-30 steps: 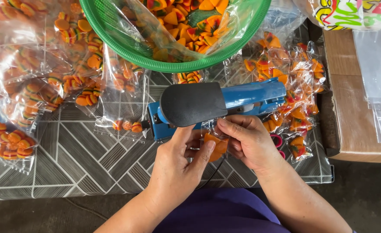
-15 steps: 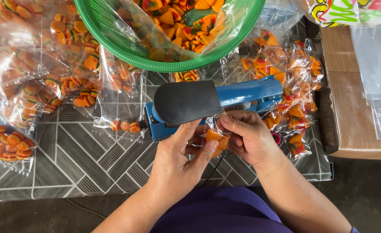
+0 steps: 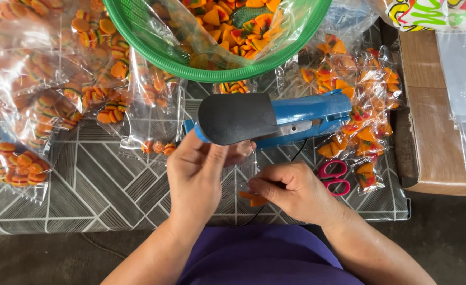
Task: Sealing small plastic bags of snacks using a manual bag sealer and trimming the excess with scissors.
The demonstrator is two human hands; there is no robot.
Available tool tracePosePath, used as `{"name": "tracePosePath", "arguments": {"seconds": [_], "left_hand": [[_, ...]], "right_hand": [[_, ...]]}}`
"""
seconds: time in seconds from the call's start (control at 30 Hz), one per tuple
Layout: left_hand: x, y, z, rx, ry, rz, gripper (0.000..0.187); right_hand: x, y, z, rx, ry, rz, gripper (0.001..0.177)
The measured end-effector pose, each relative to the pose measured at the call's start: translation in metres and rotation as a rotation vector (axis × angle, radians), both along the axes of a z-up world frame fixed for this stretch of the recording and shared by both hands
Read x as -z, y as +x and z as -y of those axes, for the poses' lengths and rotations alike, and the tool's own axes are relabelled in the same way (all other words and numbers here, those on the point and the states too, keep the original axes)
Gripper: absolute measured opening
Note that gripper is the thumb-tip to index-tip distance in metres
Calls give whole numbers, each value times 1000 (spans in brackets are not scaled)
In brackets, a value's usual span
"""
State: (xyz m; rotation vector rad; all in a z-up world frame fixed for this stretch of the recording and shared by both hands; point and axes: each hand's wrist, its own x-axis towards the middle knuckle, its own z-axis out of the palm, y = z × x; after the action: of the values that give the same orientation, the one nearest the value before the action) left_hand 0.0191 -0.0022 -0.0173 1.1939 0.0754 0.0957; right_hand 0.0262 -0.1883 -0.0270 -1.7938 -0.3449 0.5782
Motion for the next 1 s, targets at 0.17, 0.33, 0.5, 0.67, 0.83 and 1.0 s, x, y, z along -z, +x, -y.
{"name": "tracePosePath", "arguments": {"seconds": [0.17,0.33,0.5,0.67,0.83,1.0], "left_hand": [[10,-1,-2,-107,-76,-32,19],[8,-11,6,-110,-8,119,10],[17,-17,10,-73,415,382,12],[22,-12,11,16,680,672,2],[15,-9,8,13,542,571,9],[30,-5,6,-24,579,604,13]], "right_hand": [[2,-1,-5,18,-153,26,26],[6,-10,-2,160,-547,413,23],[-28,-10,6,178,-341,860,55],[-55,-1,0,-10,-143,1023,25],[-73,2,7,67,-243,1114,47],[-126,67,12,173,-453,1329,6]]}}
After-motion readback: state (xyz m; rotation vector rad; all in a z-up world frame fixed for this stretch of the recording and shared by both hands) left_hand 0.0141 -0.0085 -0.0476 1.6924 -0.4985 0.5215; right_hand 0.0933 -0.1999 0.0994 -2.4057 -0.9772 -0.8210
